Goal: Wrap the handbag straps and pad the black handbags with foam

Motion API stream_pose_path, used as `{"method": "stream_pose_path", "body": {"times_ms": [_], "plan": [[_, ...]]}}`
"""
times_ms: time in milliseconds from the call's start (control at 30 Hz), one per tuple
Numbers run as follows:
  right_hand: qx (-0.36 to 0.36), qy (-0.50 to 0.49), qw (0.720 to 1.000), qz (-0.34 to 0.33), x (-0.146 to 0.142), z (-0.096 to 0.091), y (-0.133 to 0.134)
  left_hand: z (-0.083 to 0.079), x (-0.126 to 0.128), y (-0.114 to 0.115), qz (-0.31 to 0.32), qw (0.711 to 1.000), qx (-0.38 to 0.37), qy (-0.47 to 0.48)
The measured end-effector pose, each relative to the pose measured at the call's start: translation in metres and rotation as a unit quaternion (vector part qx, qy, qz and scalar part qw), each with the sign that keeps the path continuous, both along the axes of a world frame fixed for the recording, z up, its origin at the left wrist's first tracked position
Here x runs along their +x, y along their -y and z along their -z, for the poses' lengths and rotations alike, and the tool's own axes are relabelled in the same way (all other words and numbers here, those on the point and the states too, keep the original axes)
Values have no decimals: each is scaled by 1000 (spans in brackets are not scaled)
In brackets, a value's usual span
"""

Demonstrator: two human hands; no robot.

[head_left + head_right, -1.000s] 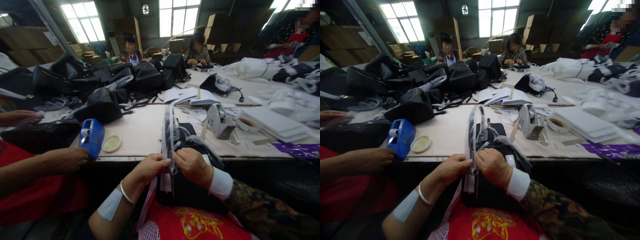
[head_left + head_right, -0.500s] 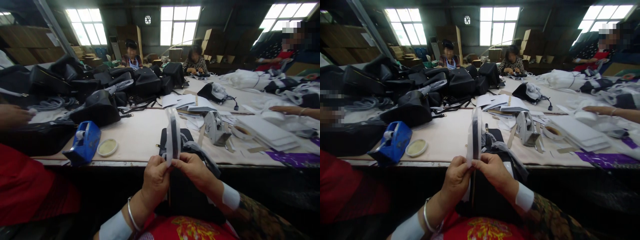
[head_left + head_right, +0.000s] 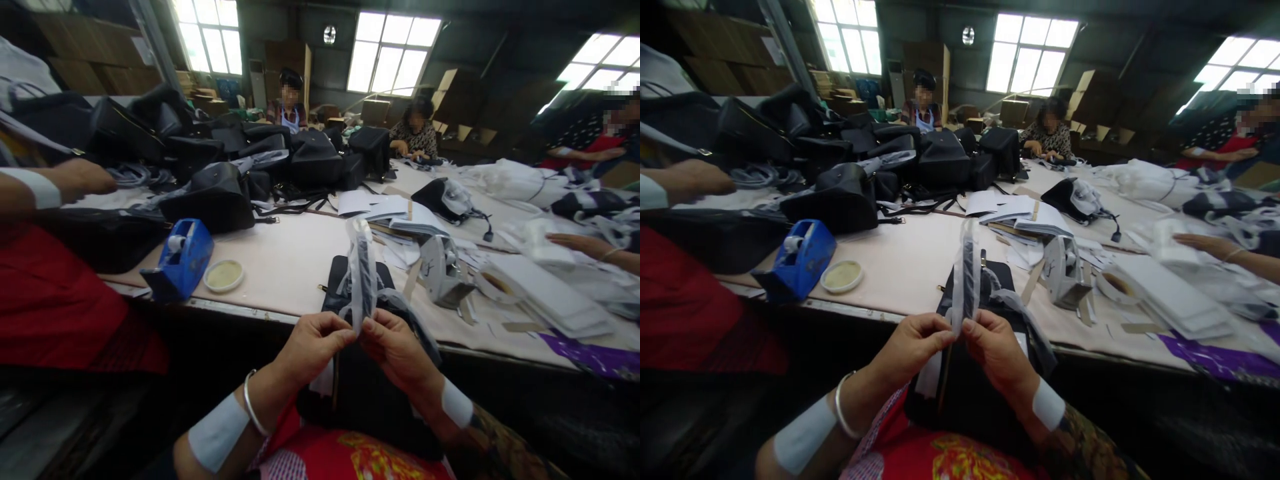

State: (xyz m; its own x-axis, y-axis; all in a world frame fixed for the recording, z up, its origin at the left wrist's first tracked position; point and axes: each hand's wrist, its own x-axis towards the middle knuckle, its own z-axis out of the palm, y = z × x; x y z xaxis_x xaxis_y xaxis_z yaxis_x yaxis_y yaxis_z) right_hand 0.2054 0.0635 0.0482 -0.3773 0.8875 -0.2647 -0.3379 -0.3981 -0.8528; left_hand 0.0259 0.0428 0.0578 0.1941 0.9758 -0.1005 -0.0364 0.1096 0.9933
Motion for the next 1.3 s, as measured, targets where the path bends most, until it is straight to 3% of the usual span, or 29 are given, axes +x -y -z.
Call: {"method": "stream_pose_path", "body": {"times_ms": [167,233,300,400,500,700,767,800,833,867,933,1000,1033,1067,1133,1233,1300], "plan": [[69,93,992,-42,6,3,1,8,12,1,-22,998,35,-50],[136,159,977,-45,8,-1,-1,9,12,1,-22,994,72,-75],[225,226,947,-39,9,-7,-1,8,9,1,9,996,81,-34],[387,322,863,-31,9,-12,1,9,-1,0,76,988,5,137],[513,372,772,-49,7,-12,2,11,-9,-1,80,953,-116,267],[679,432,588,-81,7,-8,-2,18,-4,-5,76,910,-241,329],[694,435,565,-96,9,-5,-1,17,-2,-6,81,916,-246,305],[685,435,576,-101,10,-4,-1,16,-1,-6,69,930,-232,276],[661,432,605,-104,12,-3,0,14,-1,-5,51,950,-202,233],[621,421,652,-107,13,-3,0,12,-1,-4,28,971,-158,180],[492,362,783,-118,15,-3,1,11,-1,0,-12,998,-40,56],[312,264,903,-130,15,-6,0,13,1,5,-30,996,68,-48],[229,216,941,-128,13,-7,0,15,3,8,-34,990,106,-85],[164,179,963,-119,10,-8,-1,18,6,12,-39,983,136,-113],[109,155,978,-81,2,-9,-1,25,11,17,-52,969,183,-160],[156,197,967,-29,-7,-8,2,28,14,22,-69,940,232,-240],[213,227,950,-18,-7,-7,4,25,11,20,-50,938,237,-247]]}}
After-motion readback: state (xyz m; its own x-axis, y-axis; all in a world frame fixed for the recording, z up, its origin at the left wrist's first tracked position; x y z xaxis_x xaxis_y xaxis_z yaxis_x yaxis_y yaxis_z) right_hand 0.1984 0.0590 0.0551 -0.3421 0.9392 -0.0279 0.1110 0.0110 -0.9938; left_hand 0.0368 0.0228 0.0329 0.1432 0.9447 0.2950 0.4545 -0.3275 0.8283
